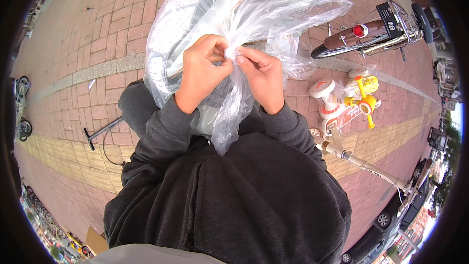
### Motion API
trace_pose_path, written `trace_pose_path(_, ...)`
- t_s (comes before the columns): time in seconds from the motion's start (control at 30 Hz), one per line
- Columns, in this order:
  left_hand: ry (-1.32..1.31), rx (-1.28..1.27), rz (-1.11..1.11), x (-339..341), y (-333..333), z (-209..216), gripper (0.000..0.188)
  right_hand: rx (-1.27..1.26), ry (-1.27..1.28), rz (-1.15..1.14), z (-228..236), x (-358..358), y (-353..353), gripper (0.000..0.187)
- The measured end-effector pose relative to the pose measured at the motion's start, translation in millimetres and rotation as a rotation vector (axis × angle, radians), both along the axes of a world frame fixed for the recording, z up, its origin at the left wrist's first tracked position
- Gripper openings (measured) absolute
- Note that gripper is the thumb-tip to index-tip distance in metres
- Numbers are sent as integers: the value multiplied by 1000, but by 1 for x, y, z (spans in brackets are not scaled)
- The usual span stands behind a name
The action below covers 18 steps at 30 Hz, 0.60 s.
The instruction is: The person assembles a child's bicycle by attaching the handlebar to the frame and tightening it with a wrench. They then unpack a child seat from a box and attach it to the bicycle frame.
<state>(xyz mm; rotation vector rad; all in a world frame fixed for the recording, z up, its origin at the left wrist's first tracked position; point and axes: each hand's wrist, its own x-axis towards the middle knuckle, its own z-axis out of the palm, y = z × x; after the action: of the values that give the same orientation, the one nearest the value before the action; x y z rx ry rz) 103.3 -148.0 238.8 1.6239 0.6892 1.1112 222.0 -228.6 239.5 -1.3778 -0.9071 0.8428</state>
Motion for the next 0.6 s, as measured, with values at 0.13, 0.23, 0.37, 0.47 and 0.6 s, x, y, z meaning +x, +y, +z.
trace_pose_path(0.13, 60, -30, -51, -2, 6, -3, 17, -8, -75, -13, -2, -3, 0, 19)
trace_pose_path(0.23, 150, -2, -82, -7, 8, -6, 16, -133, -116, -15, 13, -5, 3, 17)
trace_pose_path(0.37, 125, 44, -118, -12, 7, -7, 15, 165, -829, -72, 58, 4, 3, 14)
trace_pose_path(0.47, 20, 39, -180, -13, 7, -6, 16, 321, -917, 153, 68, 8, 18, 17)
trace_pose_path(0.6, -30, -177, -259, -15, 12, -5, 16, 99, -831, 334, 53, 13, 33, 22)
